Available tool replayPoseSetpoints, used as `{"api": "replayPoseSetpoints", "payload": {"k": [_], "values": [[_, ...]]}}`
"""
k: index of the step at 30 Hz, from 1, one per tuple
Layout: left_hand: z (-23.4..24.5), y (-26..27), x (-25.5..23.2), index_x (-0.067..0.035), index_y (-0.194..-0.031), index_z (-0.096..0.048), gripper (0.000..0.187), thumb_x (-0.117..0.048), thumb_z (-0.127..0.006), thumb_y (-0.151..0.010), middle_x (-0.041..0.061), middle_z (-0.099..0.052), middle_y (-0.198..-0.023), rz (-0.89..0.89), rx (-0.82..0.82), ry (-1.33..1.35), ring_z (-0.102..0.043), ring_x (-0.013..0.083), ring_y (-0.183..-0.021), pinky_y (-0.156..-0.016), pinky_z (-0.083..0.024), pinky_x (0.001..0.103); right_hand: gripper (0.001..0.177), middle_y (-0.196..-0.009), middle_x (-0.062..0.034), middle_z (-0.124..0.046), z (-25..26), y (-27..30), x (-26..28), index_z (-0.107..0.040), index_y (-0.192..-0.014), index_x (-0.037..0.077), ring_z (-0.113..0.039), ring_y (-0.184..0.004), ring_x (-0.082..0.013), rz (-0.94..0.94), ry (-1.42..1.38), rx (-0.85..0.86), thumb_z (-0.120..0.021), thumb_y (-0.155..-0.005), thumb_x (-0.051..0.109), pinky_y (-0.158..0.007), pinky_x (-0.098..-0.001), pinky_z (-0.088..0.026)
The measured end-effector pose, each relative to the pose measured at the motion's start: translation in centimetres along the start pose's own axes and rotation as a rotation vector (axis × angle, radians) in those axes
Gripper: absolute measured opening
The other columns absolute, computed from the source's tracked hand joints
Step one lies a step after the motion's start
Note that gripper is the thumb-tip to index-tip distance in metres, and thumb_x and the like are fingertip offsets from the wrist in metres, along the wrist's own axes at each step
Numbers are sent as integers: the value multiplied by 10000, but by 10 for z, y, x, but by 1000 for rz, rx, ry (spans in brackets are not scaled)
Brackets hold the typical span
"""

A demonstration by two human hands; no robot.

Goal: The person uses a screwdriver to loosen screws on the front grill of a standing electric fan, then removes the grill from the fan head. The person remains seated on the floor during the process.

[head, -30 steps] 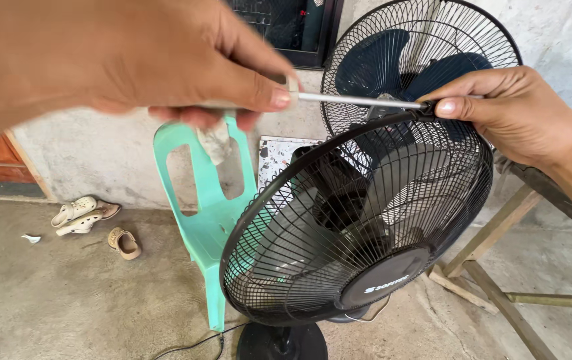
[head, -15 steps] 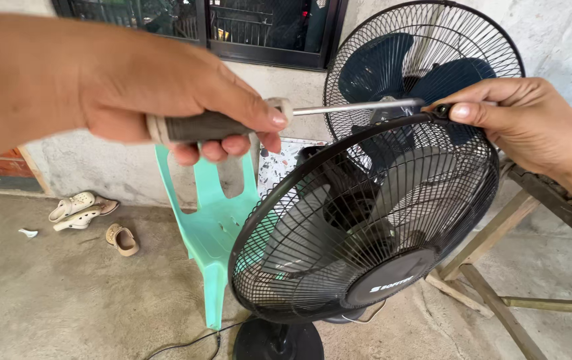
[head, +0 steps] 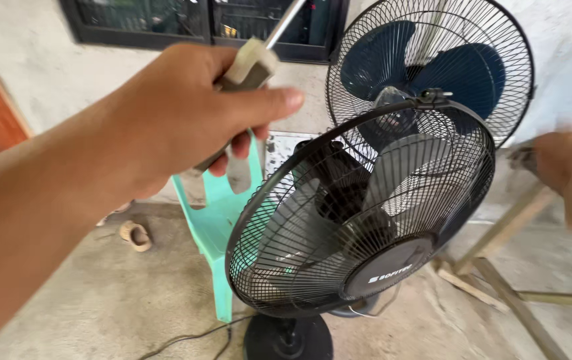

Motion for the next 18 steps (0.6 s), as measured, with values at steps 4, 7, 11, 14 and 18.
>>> {"api": "replayPoseSetpoints", "payload": {"k": [4,7,11,14,18], "values": [[-21,-8,-31,-33,-869,-733,298,-331,-742,-870,54,-674,-695,-68,-58,70,-617,125,-568,-431,-456,323,527,-1418,-29,-669,-87,45,-161,-502,-1517,228,-624,-1290,-237,-553,15,465,-559,-1021,61,-1074,-374,-537],[-44,-7,-44,-25,-879,-768,310,-334,-741,-867,69,-683,-702,-12,-175,-25,-593,134,-571,-449,-435,314,643,-1318,-149,-736,-162,38,-182,-587,-1419,58,-696,-1189,-265,-320,-383,712,-647,-795,-91,-1038,-374,-540],[-88,-9,-73,-29,-916,-757,293,-320,-726,-911,32,-739,-766,-15,-302,-90,-642,110,-595,-407,-461,294,568,-1243,-124,-751,-218,34,-189,-614,-1368,46,-707,-1102,-203,-203,-511,929,-718,-811,-3,-981,-330,-551],[-121,-14,-84,-29,-940,-758,232,-259,-756,-906,43,-716,-765,11,-322,-22,-614,94,-587,-395,-435,274,425,-1141,-95,-784,-227,43,-175,-685,-1255,-9,-726,-1034,-169,-126,-611,971,-736,-838,53,-931,-284,-561],[-146,-13,-87,-16,-918,-755,244,-260,-752,-910,32,-709,-759,154,-338,-104,-605,85,-586,-421,-449,268,276,-1030,-109,-790,-226,55,-158,-738,-1115,-45,-714,-937,-160,-66,-576,933,-749,-876,93,-793,-296,-555]]}}
Point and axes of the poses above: each hand's wrist, its own y-axis away from the middle knuckle, its own z-axis out of the back of the hand, x = y × z, the point moved 10 cm from there along -y, towards the middle knuckle
